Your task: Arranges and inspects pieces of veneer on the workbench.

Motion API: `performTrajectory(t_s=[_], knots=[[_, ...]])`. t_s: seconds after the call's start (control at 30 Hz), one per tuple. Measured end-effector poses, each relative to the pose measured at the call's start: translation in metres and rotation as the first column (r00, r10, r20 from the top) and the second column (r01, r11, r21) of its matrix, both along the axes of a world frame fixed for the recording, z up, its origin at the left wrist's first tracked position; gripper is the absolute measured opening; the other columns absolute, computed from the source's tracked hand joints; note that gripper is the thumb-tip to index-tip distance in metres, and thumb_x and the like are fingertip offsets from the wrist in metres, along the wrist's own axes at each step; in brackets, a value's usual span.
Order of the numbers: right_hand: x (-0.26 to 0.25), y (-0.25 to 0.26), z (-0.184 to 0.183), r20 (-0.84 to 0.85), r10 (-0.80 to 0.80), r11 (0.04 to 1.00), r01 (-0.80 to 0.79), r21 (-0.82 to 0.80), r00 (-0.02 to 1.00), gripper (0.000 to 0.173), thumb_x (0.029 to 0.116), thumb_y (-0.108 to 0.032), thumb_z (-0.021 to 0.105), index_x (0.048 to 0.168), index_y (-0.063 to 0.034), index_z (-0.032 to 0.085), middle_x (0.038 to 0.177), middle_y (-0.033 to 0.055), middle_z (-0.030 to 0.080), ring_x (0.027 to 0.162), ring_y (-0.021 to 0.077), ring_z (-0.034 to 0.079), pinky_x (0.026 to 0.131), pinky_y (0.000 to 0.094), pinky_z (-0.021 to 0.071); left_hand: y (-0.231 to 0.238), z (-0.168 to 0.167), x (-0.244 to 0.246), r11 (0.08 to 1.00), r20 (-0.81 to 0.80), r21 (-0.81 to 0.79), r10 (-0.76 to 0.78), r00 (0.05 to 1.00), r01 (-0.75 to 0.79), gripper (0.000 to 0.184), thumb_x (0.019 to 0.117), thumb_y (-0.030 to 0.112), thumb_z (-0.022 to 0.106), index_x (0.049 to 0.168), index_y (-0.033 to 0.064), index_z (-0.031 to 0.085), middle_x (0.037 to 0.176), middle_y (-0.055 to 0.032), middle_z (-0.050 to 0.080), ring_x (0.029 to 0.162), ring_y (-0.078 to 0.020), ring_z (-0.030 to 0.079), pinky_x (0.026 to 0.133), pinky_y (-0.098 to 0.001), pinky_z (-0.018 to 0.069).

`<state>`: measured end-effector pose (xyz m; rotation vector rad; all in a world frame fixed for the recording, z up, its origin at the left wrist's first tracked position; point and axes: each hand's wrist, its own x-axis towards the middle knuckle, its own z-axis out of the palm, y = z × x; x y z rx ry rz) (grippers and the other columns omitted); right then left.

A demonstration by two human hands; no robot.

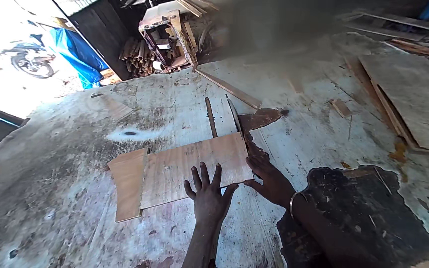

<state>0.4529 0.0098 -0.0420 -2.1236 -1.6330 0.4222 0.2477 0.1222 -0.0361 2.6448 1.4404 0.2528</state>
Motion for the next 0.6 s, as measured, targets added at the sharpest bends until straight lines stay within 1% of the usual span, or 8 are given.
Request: performTrajectory(t_s=[0.1, 0.17, 0.27, 0.33, 0.43, 0.5, 0.53, 0.6], knots=[[-0.002, -0.001, -0.002, 0.041, -0.063, 0.995, 0.06, 0.075, 0.997, 0.062, 0.103, -0.06, 0.045, 0.15, -0.0205, 0.054, 0.153, -0.0051, 0.053, 0.144, 0.0107, 0.045, 0.12, 0.035, 0.0367, 0.008, -0.001, 0.009, 1.0, -0.011, -0.011, 0.015, 1.0, -0.015, 0.09, 0.0782, 0.096, 0.033, 0.151, 0.0444, 0.049, 0.169, -0.0115, 0.025, 0.157, -0.0419, 0.013, 0.118, -0.0731, 0.0034], [-0.003, -0.001, -0.003, 0.05, -0.104, 0.986, 0.096, 0.138, 0.993, 0.051, 0.1048, -0.05, 0.048, 0.143, -0.0198, 0.062, 0.144, -0.0044, 0.062, 0.13, 0.0119, 0.059, 0.111, 0.0335, 0.0469, 0.015, 0.0, 0.014, 0.999, -0.008, -0.029, 0.027, 1.0, -0.027, 0.091, 0.0779, 0.096, 0.034, 0.151, 0.0443, 0.048, 0.17, -0.0109, 0.023, 0.157, -0.0406, 0.012, 0.119, -0.0725, 0.0013], [-0.005, 0.0, -0.003, 0.046, -0.125, 0.983, 0.118, 0.143, 0.991, 0.046, 0.106, -0.045, 0.047, 0.14, -0.02, 0.064, 0.141, -0.0024, 0.064, 0.124, 0.0137, 0.063, 0.107, 0.0345, 0.0508, 0.024, 0.001, 0.02, 0.997, -0.023, -0.066, 0.043, 0.999, -0.044, 0.091, 0.0786, 0.095, 0.035, 0.154, 0.0451, 0.043, 0.172, -0.0096, 0.018, 0.158, -0.0394, 0.007, 0.118, -0.072, -0.0026], [-0.005, 0.001, -0.005, 0.048, -0.149, 0.973, 0.138, 0.187, 0.988, 0.041, 0.1049, -0.042, 0.049, 0.133, -0.0202, 0.069, 0.13, -0.001, 0.07, 0.113, 0.0143, 0.069, 0.099, 0.0367, 0.056, 0.033, 0.003, 0.027, 0.993, -0.041, -0.103, 0.057, 0.998, -0.061, 0.09, 0.0795, 0.094, 0.037, 0.156, 0.0462, 0.039, 0.172, -0.009, 0.013, 0.159, -0.0378, 0.003, 0.119, -0.0718, -0.0043], [-0.004, -0.002, -0.009, 0.037, -0.193, 0.936, 0.172, 0.306, 0.981, 0.033, 0.101, -0.041, 0.057, 0.122, -0.0221, 0.074, 0.112, -0.0019, 0.074, 0.097, 0.0123, 0.072, 0.088, 0.0376, 0.0609, 0.048, 0.003, 0.037, 0.988, -0.004, -0.138, 0.064, 0.998, -0.064, 0.087, 0.0799, 0.091, 0.044, 0.155, 0.0475, 0.038, 0.173, -0.01, 0.01, 0.158, -0.0403, -0.002, 0.118, -0.0736, -0.006], [-0.004, -0.006, -0.008, -0.007, -0.196, 0.905, 0.183, 0.384, 0.981, 0.028, 0.0986, -0.037, 0.061, 0.111, -0.0177, 0.076, 0.101, 0.0003, 0.074, 0.089, 0.0136, 0.072, 0.082, 0.0398, 0.062, 0.057, -0.002, 0.029, 0.993, 0.032, -0.102, 0.055, 0.998, -0.051, 0.089, 0.0785, 0.093, 0.044, 0.155, 0.0477, 0.039, 0.172, -0.0099, 0.014, 0.158, -0.0414, 0.003, 0.117, -0.0756, -0.004], [-0.004, -0.011, -0.007, -0.047, -0.179, 0.889, 0.182, 0.42, 0.983, 0.026, 0.0972, -0.034, 0.062, 0.105, -0.0138, 0.076, 0.097, 0.0026, 0.074, 0.087, 0.0155, 0.072, 0.081, 0.0414, 0.0619, 0.059, -0.003, 0.018, 0.995, 0.035, -0.095, 0.048, 0.998, -0.044, 0.089, 0.0783, 0.093, 0.042, 0.155, 0.0482, 0.038, 0.172, -0.0089, 0.016, 0.158, -0.041, 0.004, 0.117, -0.076, -0.0034], [-0.004, -0.034, -0.01, -0.156, -0.133, 0.882, 0.188, 0.432, 0.979, 0.033, 0.0964, -0.034, 0.06, 0.109, -0.0078, 0.076, 0.105, 0.007, 0.075, 0.098, 0.0185, 0.073, 0.089, 0.043, 0.0605, 0.051, -0.003, -0.015, 0.992, 0.021, -0.129, 0.014, 1.0, -0.011, 0.091, 0.0762, 0.096, 0.039, 0.155, 0.0497, 0.037, 0.172, -0.0063, 0.016, 0.158, -0.0394, 0.003, 0.117, -0.0762, -0.005]])
